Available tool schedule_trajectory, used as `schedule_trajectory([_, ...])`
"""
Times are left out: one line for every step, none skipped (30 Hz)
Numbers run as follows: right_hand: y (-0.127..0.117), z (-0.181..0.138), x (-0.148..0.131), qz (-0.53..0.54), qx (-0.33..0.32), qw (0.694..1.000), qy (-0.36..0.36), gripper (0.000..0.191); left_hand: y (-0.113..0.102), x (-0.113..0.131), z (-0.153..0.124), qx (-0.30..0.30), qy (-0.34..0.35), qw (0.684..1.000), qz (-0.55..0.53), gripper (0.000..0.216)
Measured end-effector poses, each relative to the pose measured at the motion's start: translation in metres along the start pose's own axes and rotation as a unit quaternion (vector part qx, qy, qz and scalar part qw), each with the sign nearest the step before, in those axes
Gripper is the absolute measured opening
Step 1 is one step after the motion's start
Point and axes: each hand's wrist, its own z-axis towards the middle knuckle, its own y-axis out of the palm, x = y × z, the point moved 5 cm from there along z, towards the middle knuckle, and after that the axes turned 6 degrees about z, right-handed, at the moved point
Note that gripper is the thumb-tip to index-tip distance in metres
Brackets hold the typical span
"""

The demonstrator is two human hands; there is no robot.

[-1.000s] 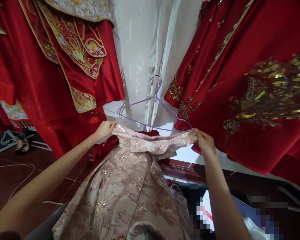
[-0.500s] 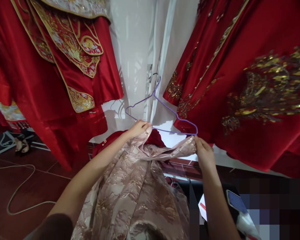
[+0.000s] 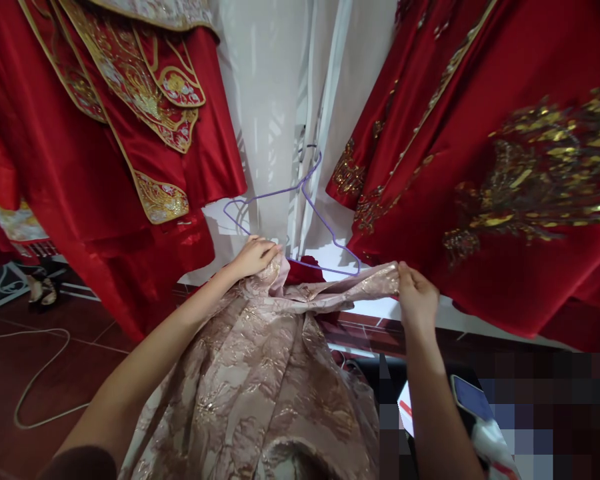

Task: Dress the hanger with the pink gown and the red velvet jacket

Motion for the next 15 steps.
schedule_trajectory([0.001,0.002,-0.006,-0.005,0.009,1.0,0.003,0.051,0.0,0.0,0.0,0.0,0.002,1.0,0.003,0.045])
schedule_trajectory([0.004,0.004,-0.013,-0.013,0.009,1.0,0.002,0.049,0.0,0.001,0.0,-0.001,0.003,1.0,0.007,0.045])
schedule_trajectory([0.008,0.007,-0.024,-0.025,0.001,1.0,-0.005,0.047,0.0,0.003,0.0,-0.003,0.002,1.0,0.011,0.045])
schedule_trajectory([0.013,0.01,-0.035,-0.041,-0.014,0.999,-0.022,0.047,0.0,0.005,0.0,-0.005,0.0,1.0,0.017,0.044])
schedule_trajectory([0.018,0.013,-0.048,-0.059,-0.028,0.997,-0.045,0.046,0.001,0.009,0.001,-0.009,-0.004,1.0,0.023,0.044])
schedule_trajectory([0.024,0.016,-0.062,-0.077,-0.035,0.994,-0.073,0.046,0.003,0.013,0.002,-0.014,-0.007,1.0,0.027,0.044])
schedule_trajectory([0.031,0.02,-0.074,-0.096,-0.043,0.989,-0.102,0.045,0.004,0.018,0.003,-0.02,-0.009,0.999,0.029,0.044])
schedule_trajectory([0.039,0.023,-0.085,-0.114,-0.051,0.984,-0.129,0.045,0.007,0.025,0.004,-0.028,-0.007,0.999,0.028,0.044])
schedule_trajectory([0.047,0.027,-0.093,-0.13,-0.06,0.978,-0.15,0.045,0.011,0.034,0.005,-0.036,-0.003,0.999,0.026,0.044])
schedule_trajectory([0.056,0.03,-0.1,-0.143,-0.068,0.973,-0.167,0.044,0.014,0.042,0.007,-0.042,0.0,0.999,0.024,0.044])
schedule_trajectory([0.065,0.033,-0.104,-0.152,-0.069,0.969,-0.179,0.044,0.018,0.051,0.009,-0.046,0.0,0.999,0.025,0.045])
schedule_trajectory([0.073,0.036,-0.106,-0.158,-0.067,0.967,-0.188,0.044,0.021,0.059,0.011,-0.044,-0.004,0.999,0.029,0.044])
schedule_trajectory([0.08,0.038,-0.106,-0.159,-0.065,0.966,-0.194,0.044,0.024,0.066,0.013,-0.039,-0.013,0.999,0.035,0.044])
schedule_trajectory([0.086,0.039,-0.106,-0.158,-0.064,0.965,-0.199,0.044,0.025,0.072,0.014,-0.031,-0.021,0.998,0.041,0.044])
schedule_trajectory([0.091,0.04,-0.104,-0.153,-0.066,0.965,-0.202,0.044,0.025,0.077,0.015,-0.022,-0.025,0.998,0.045,0.045])
